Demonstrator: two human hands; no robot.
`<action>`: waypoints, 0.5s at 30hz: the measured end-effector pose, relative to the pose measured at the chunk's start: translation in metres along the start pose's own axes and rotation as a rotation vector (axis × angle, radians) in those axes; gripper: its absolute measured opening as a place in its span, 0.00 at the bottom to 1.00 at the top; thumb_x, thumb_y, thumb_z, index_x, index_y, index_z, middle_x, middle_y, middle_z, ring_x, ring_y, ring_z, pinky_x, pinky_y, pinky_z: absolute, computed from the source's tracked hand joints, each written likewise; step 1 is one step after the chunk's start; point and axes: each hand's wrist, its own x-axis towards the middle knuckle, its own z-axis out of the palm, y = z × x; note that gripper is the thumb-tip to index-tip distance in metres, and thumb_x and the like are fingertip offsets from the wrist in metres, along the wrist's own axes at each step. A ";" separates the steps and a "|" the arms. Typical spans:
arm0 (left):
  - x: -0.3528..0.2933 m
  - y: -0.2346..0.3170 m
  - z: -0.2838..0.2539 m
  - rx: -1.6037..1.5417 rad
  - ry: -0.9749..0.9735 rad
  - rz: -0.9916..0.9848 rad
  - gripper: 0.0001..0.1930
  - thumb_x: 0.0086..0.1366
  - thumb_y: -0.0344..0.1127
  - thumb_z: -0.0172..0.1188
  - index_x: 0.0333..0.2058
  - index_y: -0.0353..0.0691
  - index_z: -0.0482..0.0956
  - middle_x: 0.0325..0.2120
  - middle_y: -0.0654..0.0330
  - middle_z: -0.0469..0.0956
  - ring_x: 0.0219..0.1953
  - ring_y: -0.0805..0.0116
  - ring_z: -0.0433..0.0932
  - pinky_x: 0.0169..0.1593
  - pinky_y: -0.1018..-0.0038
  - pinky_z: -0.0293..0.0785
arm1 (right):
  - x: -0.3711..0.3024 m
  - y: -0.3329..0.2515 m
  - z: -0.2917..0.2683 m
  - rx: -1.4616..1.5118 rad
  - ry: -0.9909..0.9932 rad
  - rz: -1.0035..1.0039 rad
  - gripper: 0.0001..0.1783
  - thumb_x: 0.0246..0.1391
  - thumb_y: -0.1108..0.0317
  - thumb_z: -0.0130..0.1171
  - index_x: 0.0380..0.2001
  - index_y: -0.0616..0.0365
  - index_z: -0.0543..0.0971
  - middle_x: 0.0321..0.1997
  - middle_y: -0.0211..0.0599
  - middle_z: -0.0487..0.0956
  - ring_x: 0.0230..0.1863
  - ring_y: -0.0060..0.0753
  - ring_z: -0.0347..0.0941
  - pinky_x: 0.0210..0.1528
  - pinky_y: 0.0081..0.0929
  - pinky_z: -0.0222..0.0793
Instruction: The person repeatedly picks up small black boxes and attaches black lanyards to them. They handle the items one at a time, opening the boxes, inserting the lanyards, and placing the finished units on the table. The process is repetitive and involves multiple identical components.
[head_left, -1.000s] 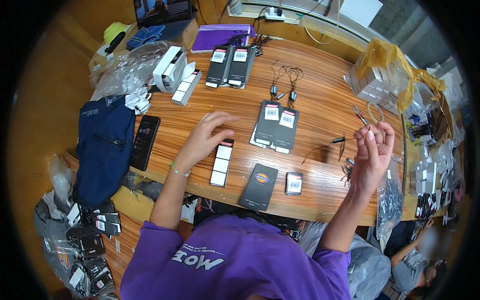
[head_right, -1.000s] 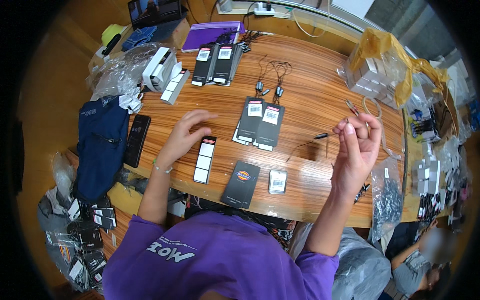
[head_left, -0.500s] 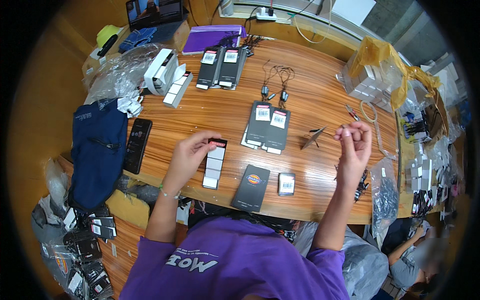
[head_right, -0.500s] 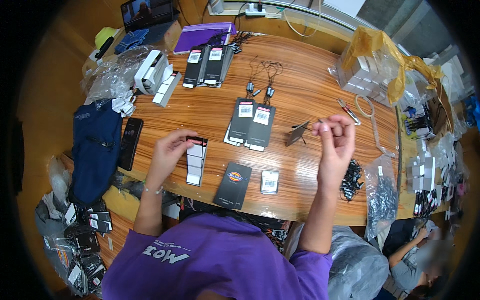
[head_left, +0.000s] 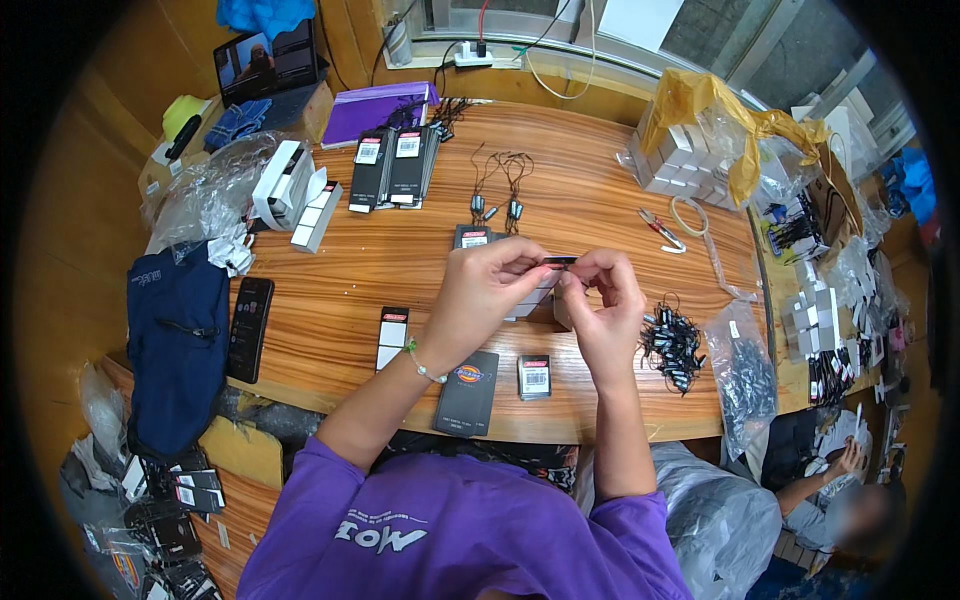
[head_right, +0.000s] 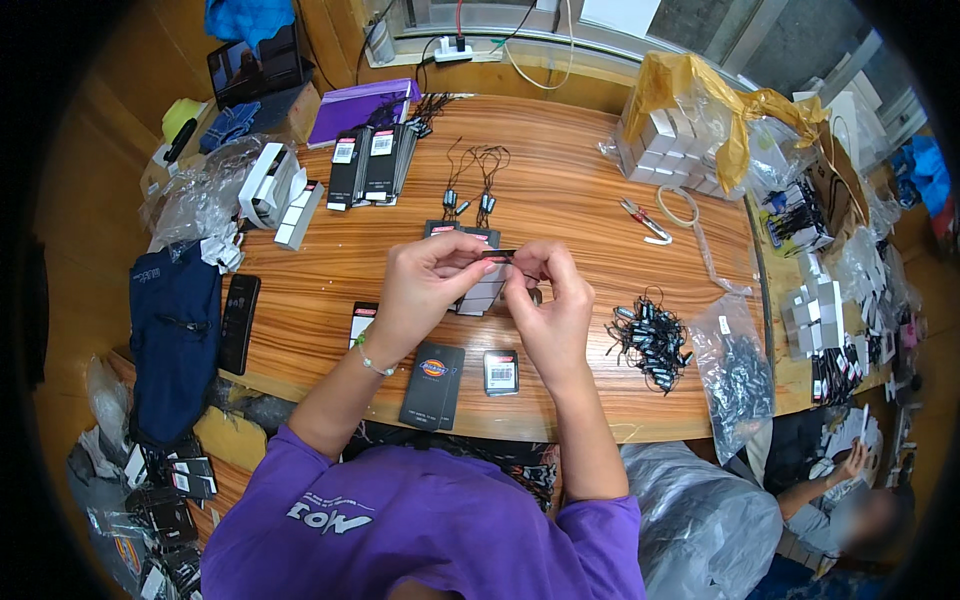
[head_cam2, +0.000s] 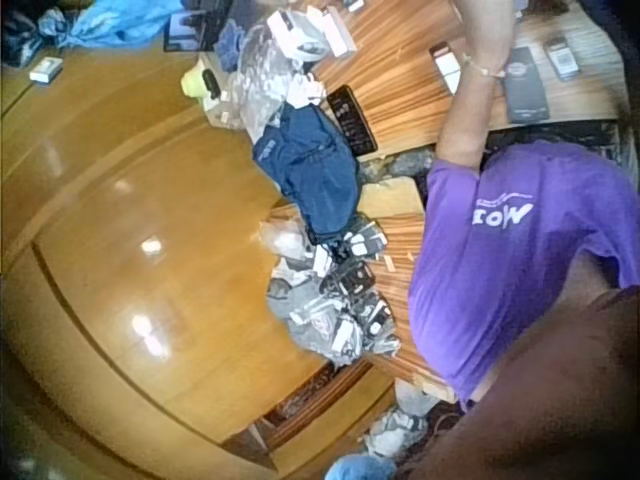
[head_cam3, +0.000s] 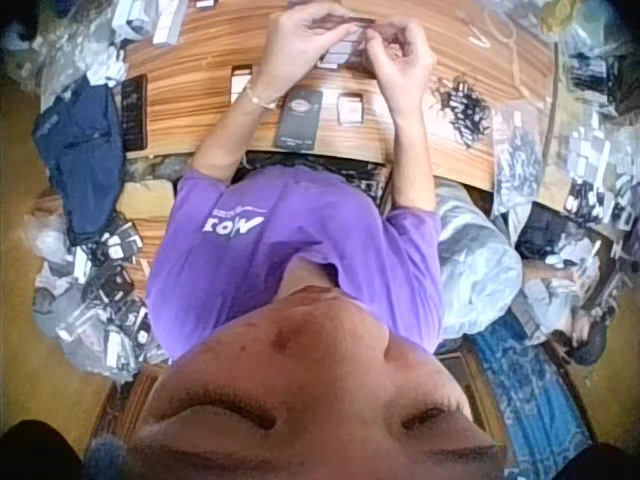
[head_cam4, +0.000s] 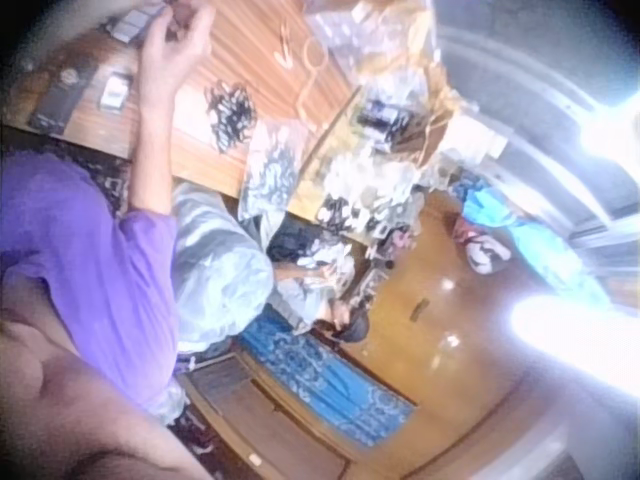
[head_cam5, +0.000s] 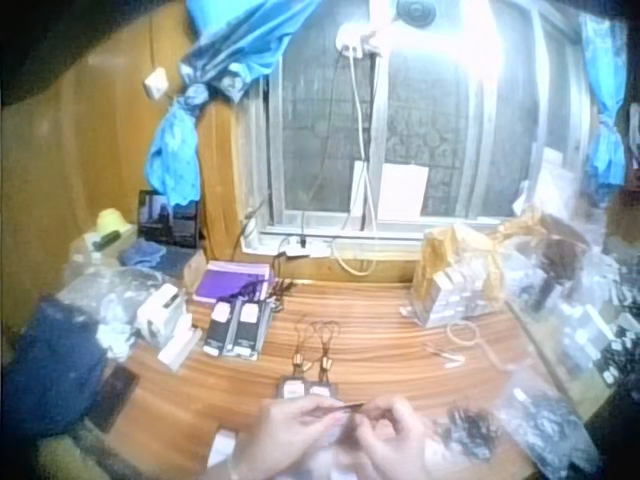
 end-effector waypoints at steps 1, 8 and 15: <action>-0.001 0.002 0.001 -0.010 -0.011 0.002 0.08 0.53 0.23 0.61 0.34 0.29 0.78 0.30 0.56 0.79 0.33 0.74 0.78 0.37 0.82 0.77 | 0.000 -0.001 0.000 0.024 0.006 0.028 0.07 0.45 0.81 0.55 0.30 0.63 0.70 0.25 0.30 0.74 0.25 0.16 0.66 0.28 0.15 0.63; -0.001 0.008 -0.004 0.334 -0.083 0.241 0.08 0.53 0.25 0.60 0.34 0.34 0.79 0.28 0.56 0.80 0.30 0.71 0.79 0.32 0.79 0.75 | 0.004 -0.008 -0.013 0.150 -0.136 0.179 0.13 0.45 0.81 0.54 0.36 0.61 0.66 0.23 0.29 0.72 0.24 0.14 0.64 0.25 0.14 0.59; -0.002 0.010 -0.005 0.543 -0.082 0.457 0.06 0.54 0.30 0.58 0.31 0.38 0.79 0.27 0.57 0.78 0.27 0.61 0.77 0.31 0.72 0.73 | 0.014 -0.019 -0.021 0.092 -0.268 0.265 0.15 0.43 0.82 0.52 0.36 0.60 0.66 0.18 0.27 0.70 0.22 0.13 0.63 0.24 0.14 0.57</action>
